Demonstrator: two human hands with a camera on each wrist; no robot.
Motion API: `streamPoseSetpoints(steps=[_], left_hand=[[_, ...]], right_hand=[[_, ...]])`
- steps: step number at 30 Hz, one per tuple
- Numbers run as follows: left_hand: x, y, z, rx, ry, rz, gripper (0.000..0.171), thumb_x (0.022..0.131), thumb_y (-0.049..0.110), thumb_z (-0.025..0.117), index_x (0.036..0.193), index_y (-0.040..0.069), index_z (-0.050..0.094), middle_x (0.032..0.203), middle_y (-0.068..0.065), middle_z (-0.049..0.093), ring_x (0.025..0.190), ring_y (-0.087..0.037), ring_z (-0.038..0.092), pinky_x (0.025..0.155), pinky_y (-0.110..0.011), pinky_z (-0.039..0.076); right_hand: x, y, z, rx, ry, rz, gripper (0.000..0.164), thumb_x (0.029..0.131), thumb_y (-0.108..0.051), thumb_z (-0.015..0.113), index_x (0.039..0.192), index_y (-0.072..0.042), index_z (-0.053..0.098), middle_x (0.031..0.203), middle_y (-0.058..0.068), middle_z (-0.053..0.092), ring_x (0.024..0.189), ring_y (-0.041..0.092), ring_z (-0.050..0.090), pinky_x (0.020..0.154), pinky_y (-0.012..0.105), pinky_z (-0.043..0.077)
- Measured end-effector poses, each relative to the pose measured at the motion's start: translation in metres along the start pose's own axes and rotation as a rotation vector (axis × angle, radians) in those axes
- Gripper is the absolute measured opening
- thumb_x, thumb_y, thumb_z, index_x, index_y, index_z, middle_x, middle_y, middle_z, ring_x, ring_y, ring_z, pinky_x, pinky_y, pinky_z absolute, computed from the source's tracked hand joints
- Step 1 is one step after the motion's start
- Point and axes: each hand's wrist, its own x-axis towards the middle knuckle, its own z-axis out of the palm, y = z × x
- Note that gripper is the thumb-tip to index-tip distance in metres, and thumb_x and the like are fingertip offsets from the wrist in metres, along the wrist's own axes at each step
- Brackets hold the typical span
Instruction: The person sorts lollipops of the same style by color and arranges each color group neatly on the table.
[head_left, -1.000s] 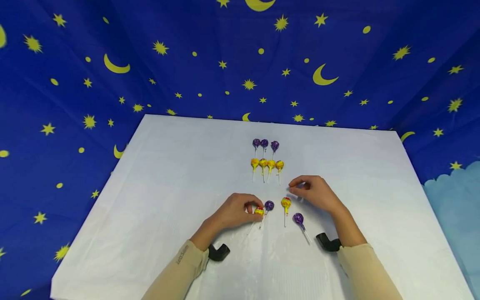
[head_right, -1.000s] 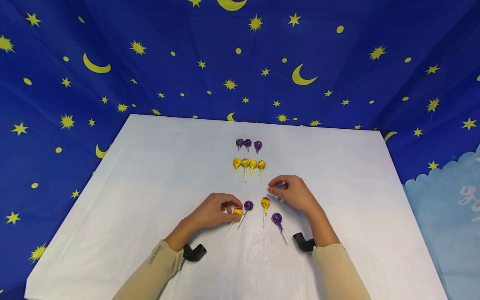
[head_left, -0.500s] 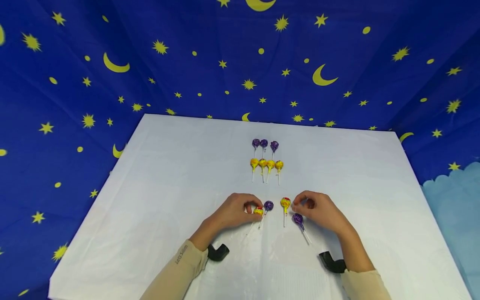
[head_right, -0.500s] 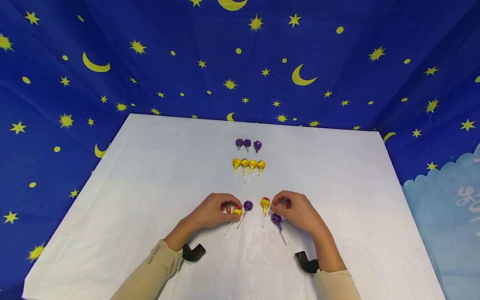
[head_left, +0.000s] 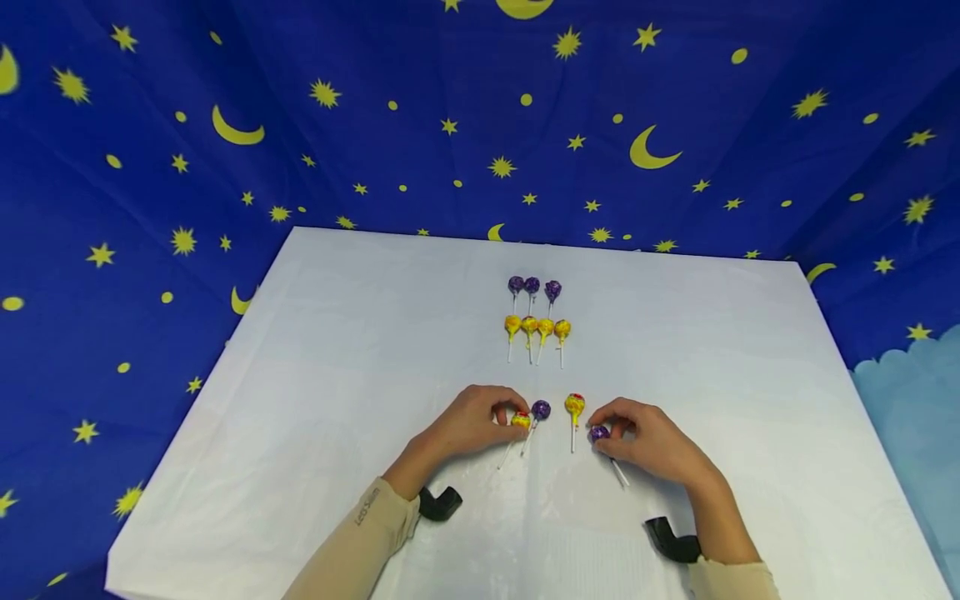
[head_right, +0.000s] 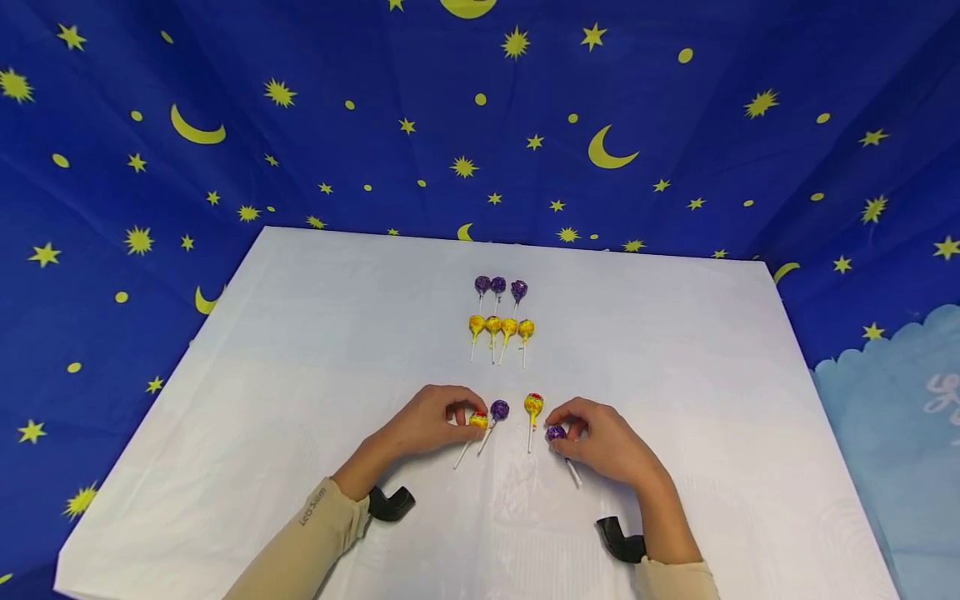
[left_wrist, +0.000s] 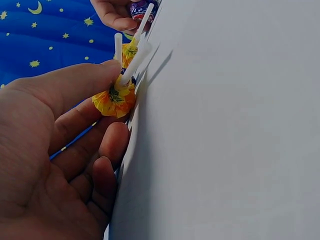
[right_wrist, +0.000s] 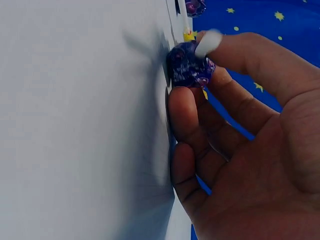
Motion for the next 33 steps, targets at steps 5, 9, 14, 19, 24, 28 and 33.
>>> streamPoseSetpoints(steps=[5, 9, 14, 19, 24, 28, 33], left_hand=[[-0.001, 0.001, 0.0, -0.014, 0.006, 0.006, 0.025, 0.082, 0.031, 0.078, 0.103, 0.021, 0.071, 0.078, 0.015, 0.06, 0.064, -0.005, 0.052, 0.061, -0.025, 0.043], [-0.001, 0.001, 0.0, -0.03, 0.036, 0.018, 0.023, 0.082, 0.027, 0.079, 0.102, 0.02, 0.071, 0.079, 0.015, 0.06, 0.065, -0.005, 0.053, 0.061, -0.025, 0.044], [-0.001, -0.001, -0.001, -0.059, 0.093, 0.011, 0.021, 0.082, 0.027, 0.078, 0.101, 0.021, 0.07, 0.076, 0.011, 0.06, 0.065, -0.007, 0.053, 0.06, -0.026, 0.045], [0.002, -0.002, -0.003, -0.075, 0.15, -0.005, 0.02, 0.082, 0.027, 0.078, 0.1, 0.022, 0.07, 0.077, 0.009, 0.06, 0.065, -0.009, 0.052, 0.06, -0.028, 0.044], [0.006, -0.003, -0.009, -0.086, 0.192, -0.038, 0.02, 0.083, 0.028, 0.077, 0.101, 0.023, 0.071, 0.076, 0.006, 0.06, 0.066, -0.011, 0.052, 0.061, -0.029, 0.044], [0.011, -0.005, -0.016, -0.081, 0.215, -0.068, 0.019, 0.083, 0.029, 0.077, 0.1, 0.024, 0.071, 0.075, 0.005, 0.06, 0.066, -0.011, 0.053, 0.062, -0.029, 0.044], [0.019, -0.004, -0.029, -0.065, 0.233, -0.055, 0.02, 0.082, 0.026, 0.078, 0.101, 0.021, 0.072, 0.074, 0.004, 0.061, 0.067, -0.012, 0.055, 0.064, -0.031, 0.045]], right_hand=[[-0.001, 0.001, 0.001, 0.006, 0.007, -0.006, 0.024, 0.08, -0.02, 0.08, 0.101, -0.018, 0.068, 0.081, -0.003, 0.061, 0.072, 0.015, 0.055, 0.065, 0.029, 0.043], [-0.002, 0.001, 0.001, 0.014, 0.019, 0.008, 0.024, 0.08, -0.022, 0.08, 0.101, -0.018, 0.068, 0.08, -0.003, 0.06, 0.072, 0.015, 0.055, 0.066, 0.029, 0.042], [-0.002, 0.002, 0.003, 0.003, 0.038, 0.014, 0.024, 0.079, -0.022, 0.08, 0.1, -0.02, 0.068, 0.079, -0.003, 0.061, 0.071, 0.015, 0.055, 0.067, 0.03, 0.042], [-0.002, 0.002, 0.004, -0.01, 0.052, 0.025, 0.024, 0.078, -0.022, 0.081, 0.099, -0.023, 0.068, 0.078, -0.004, 0.061, 0.071, 0.015, 0.055, 0.067, 0.03, 0.042], [-0.002, 0.003, 0.004, -0.014, 0.053, 0.015, 0.023, 0.079, -0.024, 0.081, 0.099, -0.021, 0.069, 0.077, -0.004, 0.06, 0.071, 0.015, 0.054, 0.067, 0.031, 0.04], [-0.002, 0.004, 0.004, -0.015, 0.055, 0.007, 0.023, 0.079, -0.024, 0.081, 0.099, -0.02, 0.069, 0.076, -0.004, 0.059, 0.07, 0.015, 0.053, 0.066, 0.03, 0.04], [-0.002, 0.004, 0.005, -0.018, 0.061, 0.012, 0.023, 0.079, -0.023, 0.081, 0.099, -0.023, 0.068, 0.077, -0.005, 0.061, 0.07, 0.014, 0.055, 0.066, 0.03, 0.041]])
